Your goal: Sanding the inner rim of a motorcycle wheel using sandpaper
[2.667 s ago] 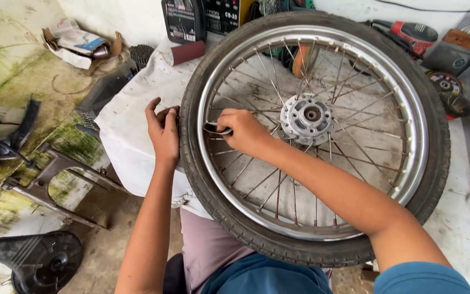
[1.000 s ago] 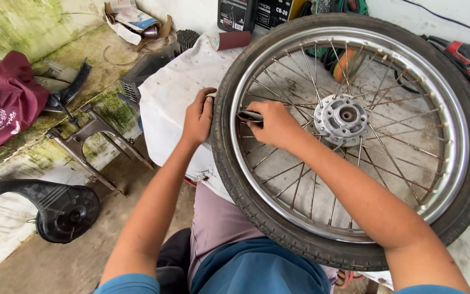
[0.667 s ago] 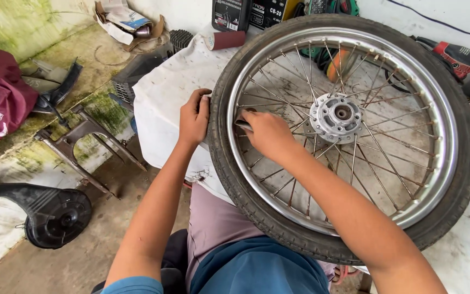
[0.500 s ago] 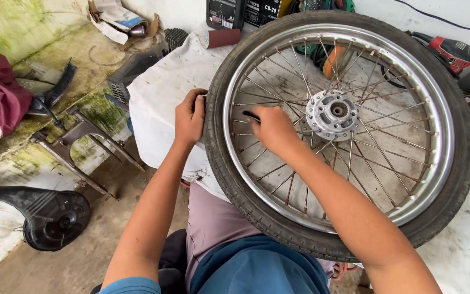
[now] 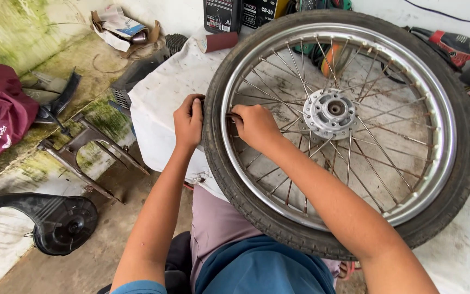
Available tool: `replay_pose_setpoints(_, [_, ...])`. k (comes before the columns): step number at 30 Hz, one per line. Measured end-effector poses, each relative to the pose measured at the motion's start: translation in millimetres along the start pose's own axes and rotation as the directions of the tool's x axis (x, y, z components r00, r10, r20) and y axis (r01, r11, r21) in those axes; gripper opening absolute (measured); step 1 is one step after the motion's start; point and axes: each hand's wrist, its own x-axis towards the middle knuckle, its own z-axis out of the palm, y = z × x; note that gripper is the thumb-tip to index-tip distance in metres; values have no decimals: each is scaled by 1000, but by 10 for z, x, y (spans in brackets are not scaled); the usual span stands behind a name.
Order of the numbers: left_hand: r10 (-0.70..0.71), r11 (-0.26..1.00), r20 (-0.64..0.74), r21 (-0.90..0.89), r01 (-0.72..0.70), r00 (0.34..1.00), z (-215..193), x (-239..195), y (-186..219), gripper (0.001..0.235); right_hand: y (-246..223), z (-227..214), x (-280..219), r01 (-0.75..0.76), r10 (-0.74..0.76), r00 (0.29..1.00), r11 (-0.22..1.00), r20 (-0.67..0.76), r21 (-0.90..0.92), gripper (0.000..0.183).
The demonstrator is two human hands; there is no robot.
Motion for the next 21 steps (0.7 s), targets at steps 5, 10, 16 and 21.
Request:
replay_pose_setpoints(5, [8, 1000, 4, -12, -8, 1000, -3, -6, -4, 32, -141, -199, -39, 0, 0, 1000, 1000, -1, -6, 30])
replay_pose_setpoints(10, [19, 1000, 13, -7, -19, 1000, -12, -7, 26, 32, 39, -124, -81, -2, 2, 1000, 1000, 11, -7, 33])
replay_pose_setpoints(16, [16, 1000, 37, 11, -16, 999, -7, -68, 30, 31, 28, -116, -139, 14, -11, 1000, 996, -24, 91, 35])
replay_pose_setpoints(21, [-40, 999, 18, -16, 40, 999, -25, -43, 86, 32, -33, -235, -66, 55, -54, 998, 998, -12, 28, 34])
